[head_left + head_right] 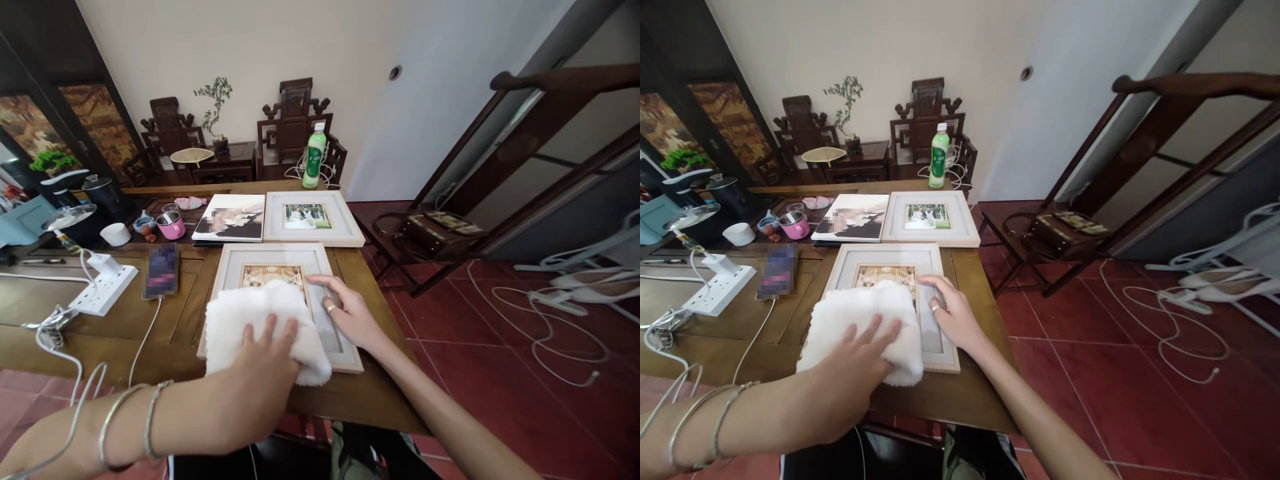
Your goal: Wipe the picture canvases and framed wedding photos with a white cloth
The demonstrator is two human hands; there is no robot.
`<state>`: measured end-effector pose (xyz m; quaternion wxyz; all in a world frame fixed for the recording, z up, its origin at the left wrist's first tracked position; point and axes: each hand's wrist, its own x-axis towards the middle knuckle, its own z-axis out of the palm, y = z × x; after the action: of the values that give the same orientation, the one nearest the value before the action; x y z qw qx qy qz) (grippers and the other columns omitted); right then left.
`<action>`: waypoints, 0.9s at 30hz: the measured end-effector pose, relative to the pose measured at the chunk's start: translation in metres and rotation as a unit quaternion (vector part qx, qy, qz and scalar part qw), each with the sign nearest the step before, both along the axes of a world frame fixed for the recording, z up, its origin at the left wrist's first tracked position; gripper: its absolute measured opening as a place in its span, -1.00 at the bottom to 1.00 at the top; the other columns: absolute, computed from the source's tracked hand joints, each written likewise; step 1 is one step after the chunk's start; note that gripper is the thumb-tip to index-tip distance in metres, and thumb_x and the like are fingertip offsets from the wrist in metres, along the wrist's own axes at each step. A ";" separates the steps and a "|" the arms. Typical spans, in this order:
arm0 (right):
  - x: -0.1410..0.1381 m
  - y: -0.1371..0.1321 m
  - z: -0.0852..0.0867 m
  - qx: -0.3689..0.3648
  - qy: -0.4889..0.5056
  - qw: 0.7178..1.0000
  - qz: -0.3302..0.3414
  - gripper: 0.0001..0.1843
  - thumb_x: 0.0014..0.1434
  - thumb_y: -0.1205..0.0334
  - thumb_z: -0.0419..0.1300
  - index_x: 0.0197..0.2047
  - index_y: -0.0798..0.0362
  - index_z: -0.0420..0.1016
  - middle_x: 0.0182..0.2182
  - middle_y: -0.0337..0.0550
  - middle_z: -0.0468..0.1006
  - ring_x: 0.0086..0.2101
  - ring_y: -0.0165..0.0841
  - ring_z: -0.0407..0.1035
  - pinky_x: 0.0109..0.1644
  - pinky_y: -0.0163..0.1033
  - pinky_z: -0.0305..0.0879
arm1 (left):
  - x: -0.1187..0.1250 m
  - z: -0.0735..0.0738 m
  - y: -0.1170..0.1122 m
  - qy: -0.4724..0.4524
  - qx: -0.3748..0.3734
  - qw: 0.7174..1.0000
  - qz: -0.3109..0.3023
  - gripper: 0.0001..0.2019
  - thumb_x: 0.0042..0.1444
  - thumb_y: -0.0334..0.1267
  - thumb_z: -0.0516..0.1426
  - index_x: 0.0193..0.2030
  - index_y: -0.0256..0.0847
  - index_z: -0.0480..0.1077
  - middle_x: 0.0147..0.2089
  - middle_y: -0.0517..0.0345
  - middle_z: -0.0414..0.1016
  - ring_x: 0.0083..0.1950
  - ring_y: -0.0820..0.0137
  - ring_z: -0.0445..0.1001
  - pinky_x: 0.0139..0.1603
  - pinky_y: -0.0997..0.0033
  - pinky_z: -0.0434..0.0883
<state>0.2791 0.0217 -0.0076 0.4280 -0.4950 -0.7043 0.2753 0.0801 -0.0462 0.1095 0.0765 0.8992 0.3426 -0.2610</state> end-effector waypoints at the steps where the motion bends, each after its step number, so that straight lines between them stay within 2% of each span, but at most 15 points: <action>1: 0.000 0.000 0.000 0.000 -0.001 1.000 0.001 -0.52 0.07 0.41 -0.03 0.06 0.01 0.38 0.05 -0.06 0.47 0.11 -0.19 0.31 0.20 0.02 0.18 | 0.001 0.002 -0.001 0.000 -0.007 1.000 -0.001 -0.50 0.07 -0.31 0.18 0.19 -0.28 0.34 0.47 -0.21 -0.23 0.43 -0.20 -0.15 0.22 -0.25 0.21; 3: 0.001 0.001 -0.001 0.003 0.000 1.000 0.004 -0.52 0.07 0.41 -0.03 0.06 0.01 0.38 0.05 -0.06 0.47 0.10 -0.19 0.32 0.20 0.02 0.18 | 0.005 -0.001 0.004 -0.001 0.001 1.000 0.007 -0.50 0.07 -0.31 0.18 0.20 -0.26 0.34 0.47 -0.19 -0.21 0.42 -0.19 -0.13 0.22 -0.25 0.22; 5: 0.002 0.001 -0.002 0.007 0.002 1.000 0.011 -0.52 0.07 0.41 -0.03 0.06 0.00 0.37 0.04 -0.05 0.47 0.09 -0.18 0.32 0.19 0.03 0.18 | 0.008 -0.013 0.016 -0.015 0.048 0.999 0.021 -0.51 0.09 -0.33 0.17 0.20 -0.25 0.34 0.47 -0.17 -0.21 0.42 -0.20 -0.12 0.22 -0.28 0.21; 9: 0.002 0.002 -0.003 0.011 0.012 1.000 0.023 -0.54 0.06 0.41 -0.03 0.03 0.00 0.37 0.04 -0.06 0.47 0.09 -0.17 0.32 0.19 0.03 0.18 | 0.014 -0.043 0.060 -0.075 0.189 0.977 0.069 -0.56 0.18 -0.44 0.04 0.21 -0.26 0.34 0.46 -0.21 -0.15 0.41 -0.22 -0.08 0.22 -0.34 0.17; 11: 0.002 0.002 -0.002 0.012 0.022 0.999 0.021 -0.59 0.05 0.41 -0.01 -0.03 -0.01 0.37 0.02 -0.06 0.48 0.09 -0.17 0.32 0.19 0.02 0.17 | 0.016 -0.053 0.085 -0.083 0.212 0.969 0.094 -0.56 0.18 -0.48 0.00 0.19 -0.26 0.36 0.46 -0.19 -0.15 0.42 -0.23 -0.12 0.23 -0.36 0.13; 14: 0.002 0.002 -0.001 0.015 0.032 0.999 0.022 -0.63 0.03 0.43 -0.02 -0.09 -0.02 0.36 -0.02 -0.07 0.49 0.08 -0.19 0.33 0.19 0.01 0.16 | 0.017 -0.060 0.115 -0.113 0.236 0.963 0.068 -0.54 0.18 -0.51 -0.03 0.20 -0.21 0.36 0.48 -0.09 -0.19 0.44 -0.19 -0.20 0.25 -0.39 0.07; 17: 0.001 0.001 0.000 0.020 0.030 0.999 0.018 -0.65 0.03 0.43 -0.02 -0.12 -0.02 0.35 -0.06 -0.08 0.49 0.04 -0.20 0.35 0.16 0.00 0.17 | 0.016 -0.061 0.127 -0.133 0.227 0.965 0.009 -0.54 0.17 -0.52 -0.03 0.18 -0.20 0.37 0.49 -0.04 -0.22 0.45 -0.15 -0.26 0.25 -0.43 0.02; 21: 0.001 0.002 -0.001 0.013 0.034 0.999 -0.005 -0.72 0.02 0.41 0.00 -0.19 -0.03 0.31 -0.07 -0.07 0.50 0.02 -0.16 0.37 0.13 0.03 0.19 | 0.012 -0.055 0.112 -0.114 0.173 0.978 -0.009 -0.53 0.12 -0.54 -0.01 0.16 -0.22 0.37 0.48 -0.06 -0.19 0.44 -0.18 -0.21 0.21 -0.49 0.05; 24: 0.001 0.001 -0.003 0.013 0.038 0.999 -0.019 -0.73 0.01 0.41 0.02 -0.19 -0.04 0.30 -0.04 -0.05 0.50 0.03 -0.14 0.37 0.14 0.07 0.20 | 0.006 -0.045 0.081 -0.102 0.139 0.985 -0.025 -0.52 0.08 -0.53 0.02 0.16 -0.23 0.38 0.48 -0.08 -0.18 0.43 -0.21 -0.17 0.20 -0.47 0.10; 27: 0.001 0.002 -0.004 0.016 0.026 0.999 -0.028 -0.62 0.02 0.42 0.01 -0.07 -0.04 0.34 0.03 -0.04 0.49 0.08 -0.14 0.34 0.18 0.11 0.19 | 0.000 -0.032 0.043 -0.091 0.096 0.989 -0.067 -0.57 0.07 -0.45 0.09 0.12 -0.25 0.41 0.47 -0.11 -0.15 0.43 -0.23 -0.17 0.21 -0.42 0.13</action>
<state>0.2800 0.0232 -0.0118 0.4615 -0.5003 -0.6831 0.2647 0.0797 -0.0030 0.0772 0.0028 0.9433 0.2971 -0.1482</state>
